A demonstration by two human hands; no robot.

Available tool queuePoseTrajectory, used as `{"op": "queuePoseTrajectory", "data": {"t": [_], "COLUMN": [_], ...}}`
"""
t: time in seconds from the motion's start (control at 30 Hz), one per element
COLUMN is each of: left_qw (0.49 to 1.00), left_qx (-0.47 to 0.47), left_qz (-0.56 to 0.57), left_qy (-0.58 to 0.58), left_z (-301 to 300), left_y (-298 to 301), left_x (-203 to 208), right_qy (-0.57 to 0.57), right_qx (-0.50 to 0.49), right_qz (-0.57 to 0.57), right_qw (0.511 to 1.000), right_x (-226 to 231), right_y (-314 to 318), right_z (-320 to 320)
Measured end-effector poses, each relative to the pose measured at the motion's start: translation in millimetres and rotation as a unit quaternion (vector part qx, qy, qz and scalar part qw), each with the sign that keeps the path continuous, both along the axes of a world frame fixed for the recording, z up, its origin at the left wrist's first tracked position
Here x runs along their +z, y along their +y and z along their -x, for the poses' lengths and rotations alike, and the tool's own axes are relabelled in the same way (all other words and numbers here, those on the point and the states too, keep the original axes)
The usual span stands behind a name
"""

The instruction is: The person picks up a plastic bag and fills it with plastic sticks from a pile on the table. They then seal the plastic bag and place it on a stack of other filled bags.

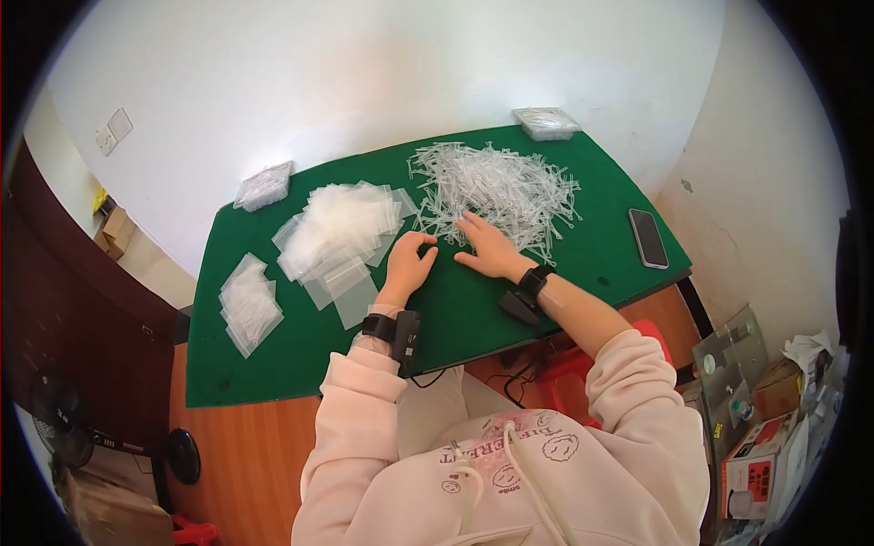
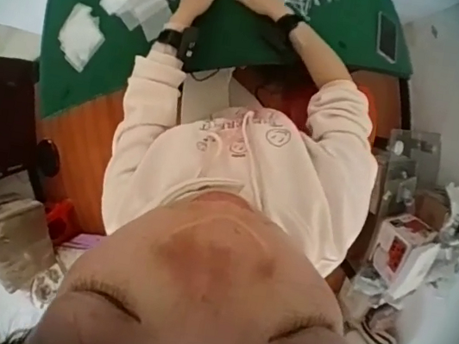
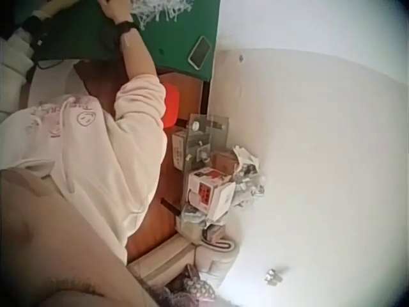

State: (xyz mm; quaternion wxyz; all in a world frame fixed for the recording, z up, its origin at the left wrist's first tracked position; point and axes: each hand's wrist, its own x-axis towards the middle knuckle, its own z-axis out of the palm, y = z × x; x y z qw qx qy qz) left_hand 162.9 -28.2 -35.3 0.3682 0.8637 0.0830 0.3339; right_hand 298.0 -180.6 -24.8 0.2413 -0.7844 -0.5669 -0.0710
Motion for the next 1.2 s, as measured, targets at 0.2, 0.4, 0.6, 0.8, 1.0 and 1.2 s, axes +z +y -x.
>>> {"op": "queuePoseTrajectory", "data": {"t": [0.2, 0.4, 0.6, 0.8, 1.0, 1.2], "left_qw": [0.994, 0.981, 0.962, 0.974, 0.984, 0.991], "left_qx": [0.057, 0.120, -0.005, -0.098, -0.119, -0.080], "left_qz": [-0.090, -0.152, -0.265, -0.195, -0.120, -0.107], "left_qy": [-0.027, 0.025, 0.069, 0.062, 0.051, 0.025], "left_z": [3, 2, 0, 3, 5, 5], "left_y": [1, 0, -5, -9, -4, -7], "left_x": [4, -6, -12, -2, 1, 4], "right_qy": [0.025, 0.002, -0.043, -0.028, 0.032, 0.034], "right_qx": [0.026, -0.168, -0.136, -0.013, 0.071, -0.135], "right_qz": [0.029, 0.079, 0.133, 0.205, 0.113, 0.124], "right_qw": [0.999, 0.983, 0.981, 0.978, 0.990, 0.983], "right_x": [40, 39, 31, 46, 43, 39], "right_y": [14, 36, 45, 33, 17, 19], "right_z": [-62, -117, -105, -91, -85, -109]}}
